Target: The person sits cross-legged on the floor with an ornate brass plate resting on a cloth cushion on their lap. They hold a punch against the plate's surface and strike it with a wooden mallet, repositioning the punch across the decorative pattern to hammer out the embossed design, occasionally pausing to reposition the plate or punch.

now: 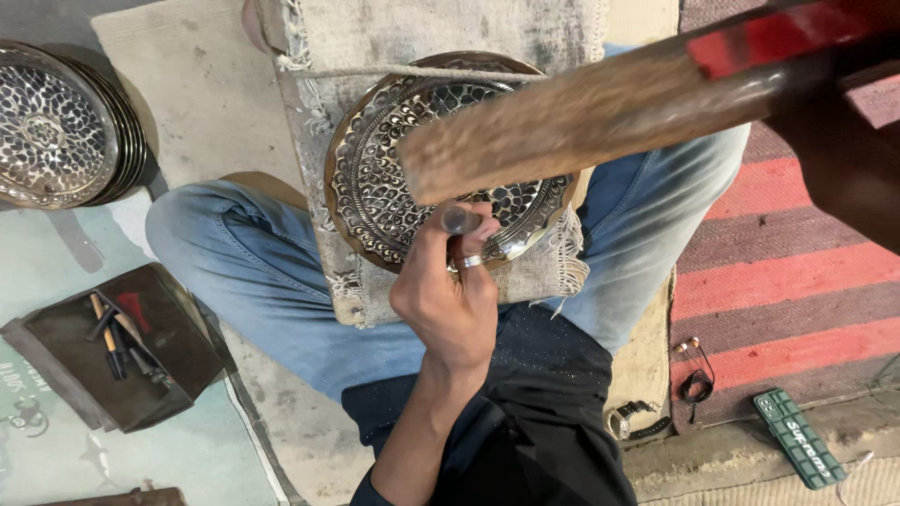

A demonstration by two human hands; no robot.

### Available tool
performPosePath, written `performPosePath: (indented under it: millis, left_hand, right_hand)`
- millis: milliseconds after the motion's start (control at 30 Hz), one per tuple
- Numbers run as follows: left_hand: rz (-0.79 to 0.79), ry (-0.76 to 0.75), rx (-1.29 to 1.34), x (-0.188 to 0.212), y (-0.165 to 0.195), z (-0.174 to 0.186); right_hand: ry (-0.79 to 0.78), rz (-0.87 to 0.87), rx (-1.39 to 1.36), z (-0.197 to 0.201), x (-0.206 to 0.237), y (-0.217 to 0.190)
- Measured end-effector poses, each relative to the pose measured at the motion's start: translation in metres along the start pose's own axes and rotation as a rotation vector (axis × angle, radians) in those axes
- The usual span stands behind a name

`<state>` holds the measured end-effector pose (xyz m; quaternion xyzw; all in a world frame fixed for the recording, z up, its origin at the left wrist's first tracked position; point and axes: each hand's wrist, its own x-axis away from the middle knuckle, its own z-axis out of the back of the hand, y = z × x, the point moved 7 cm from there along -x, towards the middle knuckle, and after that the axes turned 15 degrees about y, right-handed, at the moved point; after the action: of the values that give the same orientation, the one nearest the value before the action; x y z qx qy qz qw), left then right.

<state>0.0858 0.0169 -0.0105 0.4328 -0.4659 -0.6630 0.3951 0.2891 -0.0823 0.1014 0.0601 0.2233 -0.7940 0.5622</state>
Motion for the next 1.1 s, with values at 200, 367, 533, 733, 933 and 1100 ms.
performPosePath:
  millis: [200, 367, 533, 733, 933, 1100]
  left_hand:
    - [-0.037, 0.041, -0.012, 0.001, 0.001, -0.002]
    - [0.010, 0.038, 0.048, 0.000, 0.000, -0.001]
    - [-0.010, 0.036, 0.021, -0.001, 0.001, -0.001]
    - [-0.006, 0.024, 0.006, -0.001, 0.000, -0.001]
    - [0.006, 0.022, -0.003, -0.001, 0.000, 0.001]
    - [-0.027, 0.026, -0.023, -0.001, 0.000, 0.002]
  right_hand:
    - [-0.013, 0.026, 0.002, 0.003, -0.008, -0.005]
    - [-0.033, 0.059, -0.006, 0.006, -0.015, -0.012]
    - [-0.060, 0.080, -0.053, 0.004, -0.025, -0.024]
    - [-0.098, -0.083, 0.046, -0.002, -0.023, -0.015]
    - [-0.046, 0.225, 0.220, -0.003, -0.011, -0.020]
    - [-0.061, 0.217, 0.181, -0.001, -0.006, -0.017]
